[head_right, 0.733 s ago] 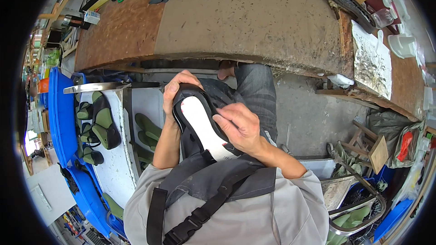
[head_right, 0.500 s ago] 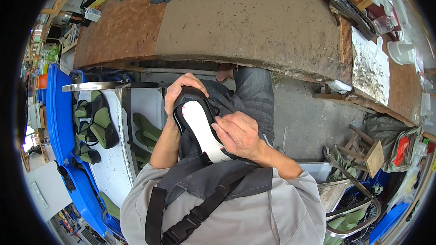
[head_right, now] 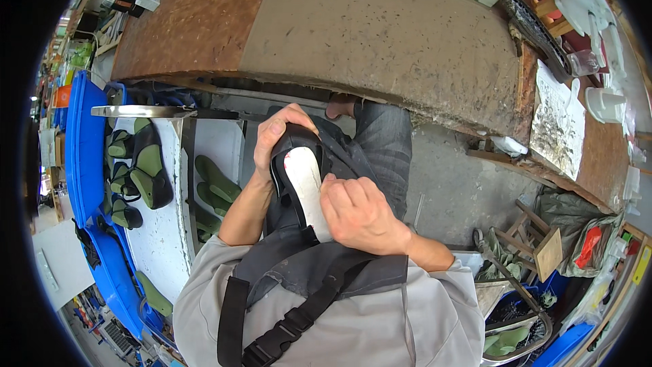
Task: Fitting a shoe upper and lining onto a shoe last manually.
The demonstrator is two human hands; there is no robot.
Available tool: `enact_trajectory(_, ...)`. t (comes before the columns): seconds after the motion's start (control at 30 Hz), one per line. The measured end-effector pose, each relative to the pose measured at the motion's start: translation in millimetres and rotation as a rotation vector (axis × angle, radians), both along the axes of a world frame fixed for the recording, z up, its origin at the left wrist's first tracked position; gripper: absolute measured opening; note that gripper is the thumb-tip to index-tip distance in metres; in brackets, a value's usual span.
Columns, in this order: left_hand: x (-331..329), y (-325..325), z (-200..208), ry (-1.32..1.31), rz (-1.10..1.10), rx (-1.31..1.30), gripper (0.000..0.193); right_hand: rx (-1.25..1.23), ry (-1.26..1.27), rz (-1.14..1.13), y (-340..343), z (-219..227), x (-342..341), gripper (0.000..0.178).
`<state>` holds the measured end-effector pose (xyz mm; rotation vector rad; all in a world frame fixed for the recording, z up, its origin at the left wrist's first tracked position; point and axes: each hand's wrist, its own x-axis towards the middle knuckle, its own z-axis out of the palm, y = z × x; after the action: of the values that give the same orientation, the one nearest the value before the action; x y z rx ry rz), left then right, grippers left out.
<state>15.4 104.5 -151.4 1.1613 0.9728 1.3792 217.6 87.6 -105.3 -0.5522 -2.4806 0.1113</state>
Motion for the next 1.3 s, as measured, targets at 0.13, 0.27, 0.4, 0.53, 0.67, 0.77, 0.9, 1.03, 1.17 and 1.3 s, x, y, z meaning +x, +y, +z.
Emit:
enact_trajectory(0.13,2,3,2,0.099,0.017,0.041,0.049,0.155,-0.332,-0.082,-11,10,0,0.03)
enact_trajectory(0.27,6,4,3,0.095,0.037,-0.016,0.048,0.154,-0.34,-0.011,-12,7,6,0.04)
enact_trajectory(0.4,10,4,11,0.097,0.005,0.065,0.048,-0.267,0.056,0.103,2,-14,23,0.038)
enact_trajectory(0.53,18,5,19,0.122,0.0,0.106,0.047,-1.687,1.051,0.081,-8,-39,18,0.024)
enact_trajectory(0.67,21,3,24,0.18,0.029,0.09,0.045,-1.614,0.872,-0.067,-11,-36,3,0.023)
enact_trajectory(0.77,23,9,20,0.197,0.052,0.101,0.039,-1.376,0.683,-0.259,-7,-39,5,0.025)
enact_trajectory(0.9,42,14,25,0.256,0.118,0.168,0.033,-1.01,0.48,-0.368,-11,-8,28,0.02)
enact_trajectory(1.03,52,19,24,0.309,0.171,0.205,0.032,-0.905,0.269,-0.148,-10,31,6,0.031)
enact_trajectory(1.17,55,20,18,0.418,0.212,0.121,0.028,-0.755,-0.089,-0.305,-7,44,-7,0.045)
enact_trajectory(1.3,54,20,13,0.507,0.242,0.101,0.026,-0.647,-0.083,-0.362,-6,37,-14,0.047)
